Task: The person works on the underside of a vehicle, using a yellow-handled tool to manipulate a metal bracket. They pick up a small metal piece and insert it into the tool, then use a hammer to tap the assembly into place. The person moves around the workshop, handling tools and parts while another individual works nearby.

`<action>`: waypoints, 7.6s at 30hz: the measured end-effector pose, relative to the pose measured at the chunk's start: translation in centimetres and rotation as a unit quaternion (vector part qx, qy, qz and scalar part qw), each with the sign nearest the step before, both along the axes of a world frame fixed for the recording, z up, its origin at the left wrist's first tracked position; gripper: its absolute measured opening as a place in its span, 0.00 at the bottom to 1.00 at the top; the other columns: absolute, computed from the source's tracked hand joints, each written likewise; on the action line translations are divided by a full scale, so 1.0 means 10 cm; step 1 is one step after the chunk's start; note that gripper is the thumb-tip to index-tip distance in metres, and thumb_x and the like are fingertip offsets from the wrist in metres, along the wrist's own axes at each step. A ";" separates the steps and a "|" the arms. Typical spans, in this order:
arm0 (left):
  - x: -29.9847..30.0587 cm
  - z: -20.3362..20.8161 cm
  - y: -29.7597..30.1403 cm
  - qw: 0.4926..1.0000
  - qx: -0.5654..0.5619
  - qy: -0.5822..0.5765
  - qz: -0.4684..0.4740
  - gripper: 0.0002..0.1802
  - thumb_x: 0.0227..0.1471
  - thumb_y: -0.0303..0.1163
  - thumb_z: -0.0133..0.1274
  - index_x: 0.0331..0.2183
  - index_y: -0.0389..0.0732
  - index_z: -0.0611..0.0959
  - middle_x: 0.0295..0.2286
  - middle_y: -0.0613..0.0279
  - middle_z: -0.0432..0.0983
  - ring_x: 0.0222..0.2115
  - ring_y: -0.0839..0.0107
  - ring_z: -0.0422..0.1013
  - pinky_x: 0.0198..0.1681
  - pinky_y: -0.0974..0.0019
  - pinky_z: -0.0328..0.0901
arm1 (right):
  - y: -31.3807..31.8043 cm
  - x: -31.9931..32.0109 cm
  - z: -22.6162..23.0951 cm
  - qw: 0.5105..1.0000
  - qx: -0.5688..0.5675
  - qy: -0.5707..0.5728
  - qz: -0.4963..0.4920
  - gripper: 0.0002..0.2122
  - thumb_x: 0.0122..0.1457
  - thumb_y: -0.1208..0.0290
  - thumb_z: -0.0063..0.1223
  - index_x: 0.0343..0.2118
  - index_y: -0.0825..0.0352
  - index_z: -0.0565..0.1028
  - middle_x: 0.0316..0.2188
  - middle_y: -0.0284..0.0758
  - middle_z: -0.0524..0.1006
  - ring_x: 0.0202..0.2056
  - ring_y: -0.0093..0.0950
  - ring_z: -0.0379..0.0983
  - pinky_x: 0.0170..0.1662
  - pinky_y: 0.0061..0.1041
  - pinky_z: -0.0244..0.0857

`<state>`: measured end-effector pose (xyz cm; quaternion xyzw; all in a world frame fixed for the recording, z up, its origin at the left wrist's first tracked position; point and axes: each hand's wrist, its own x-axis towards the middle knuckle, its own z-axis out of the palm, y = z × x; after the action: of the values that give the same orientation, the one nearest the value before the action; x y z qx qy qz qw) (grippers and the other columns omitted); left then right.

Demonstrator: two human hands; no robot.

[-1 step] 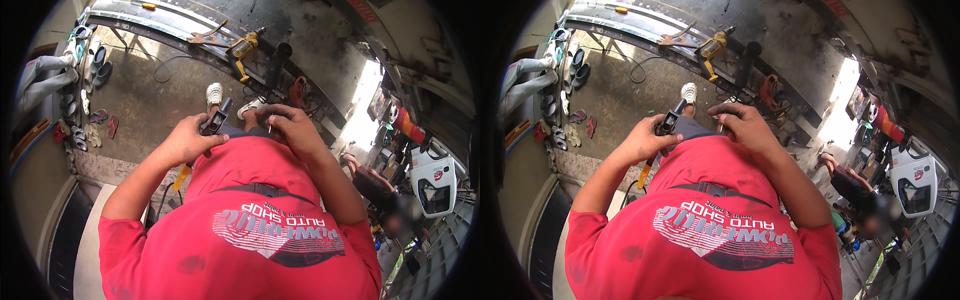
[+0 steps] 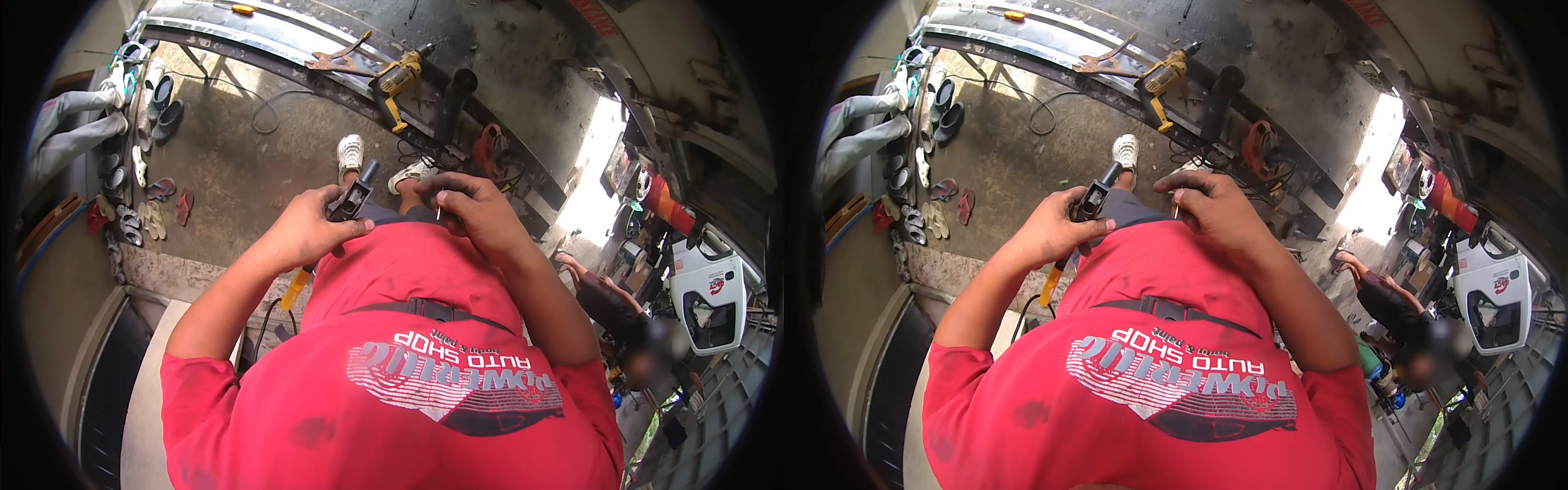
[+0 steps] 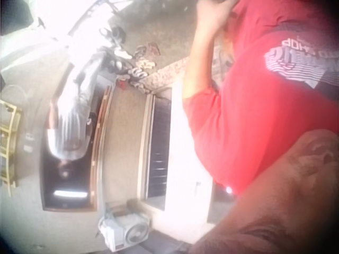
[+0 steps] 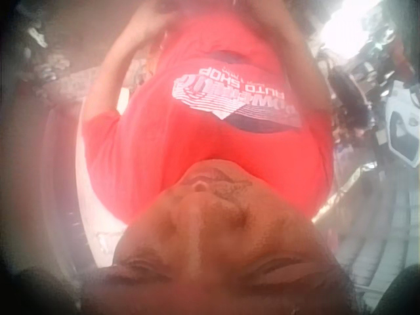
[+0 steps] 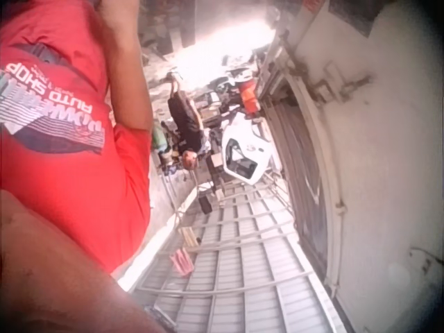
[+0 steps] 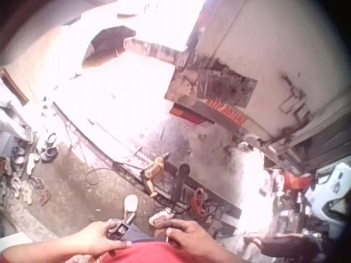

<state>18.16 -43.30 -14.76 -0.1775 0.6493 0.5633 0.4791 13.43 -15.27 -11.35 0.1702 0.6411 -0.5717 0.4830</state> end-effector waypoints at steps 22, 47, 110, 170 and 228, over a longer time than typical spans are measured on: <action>-0.11 0.11 0.19 0.954 0.078 0.275 0.092 0.32 0.51 0.26 0.63 0.58 0.38 0.73 0.32 0.66 0.76 0.27 0.79 0.73 0.29 0.72 0.70 | 0.09 0.28 0.50 0.941 0.021 0.335 0.042 0.15 0.63 0.76 0.56 0.53 0.67 0.74 0.38 0.39 0.80 0.40 0.31 0.79 0.46 0.31 0.70; -0.77 0.70 1.17 0.912 0.242 0.291 0.160 0.38 0.52 0.18 0.66 0.60 0.40 0.67 0.39 0.63 0.77 0.34 0.74 0.76 0.33 0.71 0.74 | 0.17 -0.15 0.66 0.855 0.072 0.499 -0.121 0.07 0.61 0.77 0.58 0.41 0.70 0.76 0.35 0.43 0.81 0.38 0.33 0.82 0.42 0.31 0.74; -1.67 0.83 2.77 0.921 -0.068 0.289 0.252 0.28 0.48 0.18 0.63 0.51 0.35 0.74 0.35 0.62 0.75 0.34 0.69 0.76 0.38 0.64 0.76 | 4.41 -2.90 0.87 0.597 -0.178 0.471 -0.625 0.05 0.63 0.77 0.58 0.40 0.71 0.81 0.26 0.26 0.76 0.21 0.12 0.61 0.23 0.17 0.53; -1.78 1.37 2.99 0.891 0.039 0.428 0.144 0.28 0.50 0.18 0.64 0.52 0.36 0.74 0.42 0.64 0.71 0.37 0.76 0.71 0.42 0.69 0.70 | 3.03 -2.12 1.42 0.781 -0.289 0.477 -0.282 0.12 0.69 0.74 0.48 0.53 0.66 0.72 0.34 0.38 0.84 0.19 0.09 0.58 0.21 0.13 0.50; -1.83 1.24 1.75 0.910 0.003 0.410 -0.059 0.33 0.53 0.29 0.66 0.59 0.35 0.74 0.46 0.58 0.81 0.47 0.71 0.75 0.53 0.64 0.68 | 1.20 -1.67 1.31 0.887 -0.092 0.436 -0.122 0.05 0.60 0.72 0.65 0.32 0.68 0.80 0.26 0.30 0.82 0.30 0.16 0.74 0.35 0.24 0.69</action>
<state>-0.17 -25.81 -2.35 0.1090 0.7963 0.5592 0.2032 -3.25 -3.31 1.74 -0.0643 0.7059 -0.6990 0.0952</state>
